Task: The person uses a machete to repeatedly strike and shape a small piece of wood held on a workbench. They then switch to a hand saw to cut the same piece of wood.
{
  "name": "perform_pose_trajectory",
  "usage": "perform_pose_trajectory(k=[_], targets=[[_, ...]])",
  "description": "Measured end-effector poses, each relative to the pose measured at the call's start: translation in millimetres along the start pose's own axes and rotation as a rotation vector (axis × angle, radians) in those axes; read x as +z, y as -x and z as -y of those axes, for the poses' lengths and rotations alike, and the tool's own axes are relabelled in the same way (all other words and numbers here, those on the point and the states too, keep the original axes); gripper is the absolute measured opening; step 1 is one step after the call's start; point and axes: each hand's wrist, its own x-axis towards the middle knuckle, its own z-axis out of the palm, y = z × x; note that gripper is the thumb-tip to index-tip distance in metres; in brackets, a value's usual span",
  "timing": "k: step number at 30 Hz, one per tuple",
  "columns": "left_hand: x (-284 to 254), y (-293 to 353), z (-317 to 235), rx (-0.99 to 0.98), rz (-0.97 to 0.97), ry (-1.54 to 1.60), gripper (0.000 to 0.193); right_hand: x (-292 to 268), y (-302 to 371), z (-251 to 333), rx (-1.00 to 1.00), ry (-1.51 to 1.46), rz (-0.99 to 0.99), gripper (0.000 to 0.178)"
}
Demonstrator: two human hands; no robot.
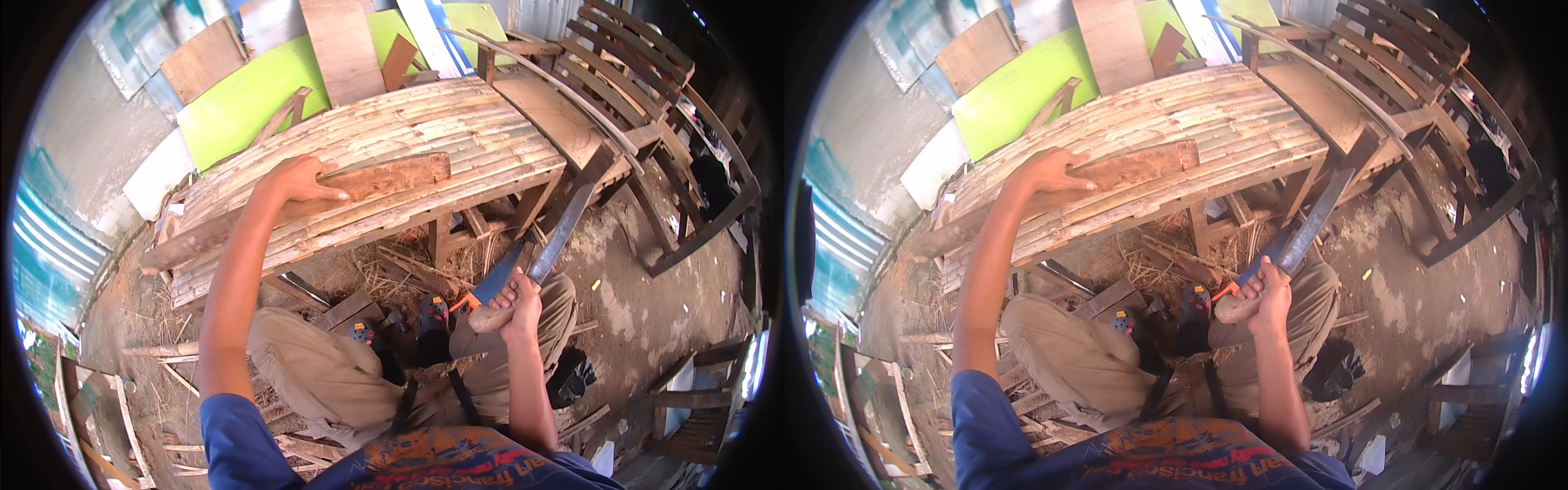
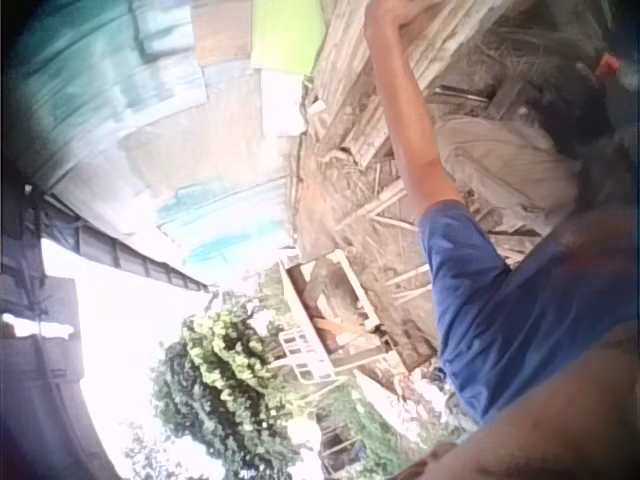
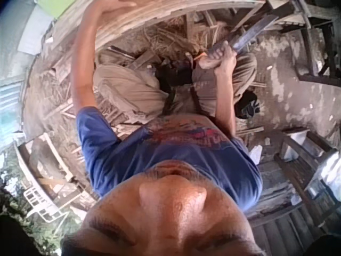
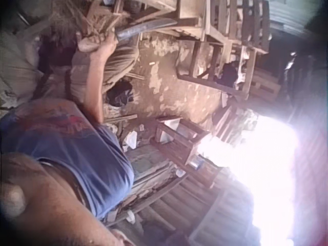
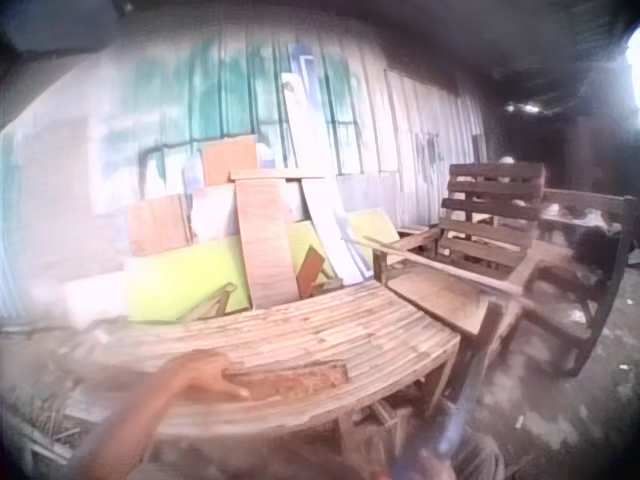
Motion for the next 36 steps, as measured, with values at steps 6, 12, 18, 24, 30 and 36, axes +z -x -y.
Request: perform_pose_trajectory(k=[6, 12, 18, 24, 30, 36], targets=[[65, -32, -54, -0.023, -0.025, 0.121, 0.099, 9, 5, -4, -0.024, 0.036, -0.011, 0.032], [92, -34, -58, -0.06, -0.256, 0.006, 0.092, 29, 9, 2, -0.141, 0.389, 0.071, 0.03], [95, -44, -98, -0.042, -0.421, 0.062, 0.097, 56, -19, -10, -0.291, 1.074, 0.168, 0.049], [104, -69, -130, -0.053, -0.538, 0.206, 0.086, 74, -30, -24, -0.33, 1.262, 0.195, 0.052], [100, -78, -131, -0.105, -0.39, 0.089, 0.098, 51, -29, -19, -0.311, 1.348, 0.191, 0.054], [91, -70, -121, -0.093, -0.31, 0.204, 0.103, 64, -59, -17, -0.244, 1.313, 0.301, 0.045]])
